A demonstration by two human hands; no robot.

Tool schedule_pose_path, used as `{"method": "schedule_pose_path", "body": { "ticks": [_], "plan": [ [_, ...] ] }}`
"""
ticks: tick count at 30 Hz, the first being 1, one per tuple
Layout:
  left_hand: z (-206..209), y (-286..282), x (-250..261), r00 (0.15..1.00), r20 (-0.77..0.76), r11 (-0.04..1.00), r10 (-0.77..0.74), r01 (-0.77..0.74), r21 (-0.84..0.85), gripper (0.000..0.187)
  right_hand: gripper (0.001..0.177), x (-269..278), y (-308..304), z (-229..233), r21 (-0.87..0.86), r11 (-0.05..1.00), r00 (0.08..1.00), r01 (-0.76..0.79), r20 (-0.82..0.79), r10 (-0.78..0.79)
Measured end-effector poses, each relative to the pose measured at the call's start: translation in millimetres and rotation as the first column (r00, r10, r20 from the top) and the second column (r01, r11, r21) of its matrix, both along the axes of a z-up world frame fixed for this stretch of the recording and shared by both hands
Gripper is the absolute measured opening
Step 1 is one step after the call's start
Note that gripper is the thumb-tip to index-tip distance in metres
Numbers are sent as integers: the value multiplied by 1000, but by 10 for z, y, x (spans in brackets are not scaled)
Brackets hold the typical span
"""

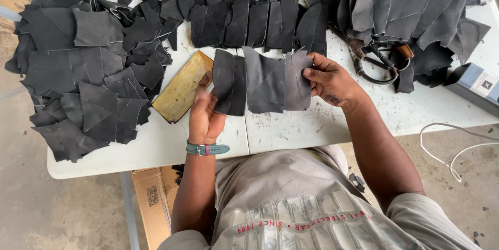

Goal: The person marks black leather pieces using a white marker and a wooden template. They place the template on the leather, trace the outline, and then remove the template. The person repeats this process for multiple pieces, stacking the marked leather on the table.

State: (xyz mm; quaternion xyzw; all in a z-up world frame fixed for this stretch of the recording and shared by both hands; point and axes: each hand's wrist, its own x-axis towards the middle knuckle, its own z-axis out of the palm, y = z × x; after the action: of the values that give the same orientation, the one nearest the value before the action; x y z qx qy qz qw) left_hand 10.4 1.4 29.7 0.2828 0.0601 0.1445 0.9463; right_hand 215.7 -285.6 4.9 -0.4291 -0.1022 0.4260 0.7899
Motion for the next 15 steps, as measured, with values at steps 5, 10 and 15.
{"method": "schedule_pose_path", "body": {
  "ticks": [5,10,15],
  "plan": [
    [-231,0,-127,947,-290,906,137,-2,424,66,26,192,39,111,-155,988,895,-4,440,73],
    [7,-443,-405,819,-566,455,97,469,757,80,37,270,292,935,-526,837,480,154,780,401],
    [372,-51,-156,970,-95,-44,225,108,993,86,37,102,757,1408,-561,824,261,80,810,526]
  ]
}}
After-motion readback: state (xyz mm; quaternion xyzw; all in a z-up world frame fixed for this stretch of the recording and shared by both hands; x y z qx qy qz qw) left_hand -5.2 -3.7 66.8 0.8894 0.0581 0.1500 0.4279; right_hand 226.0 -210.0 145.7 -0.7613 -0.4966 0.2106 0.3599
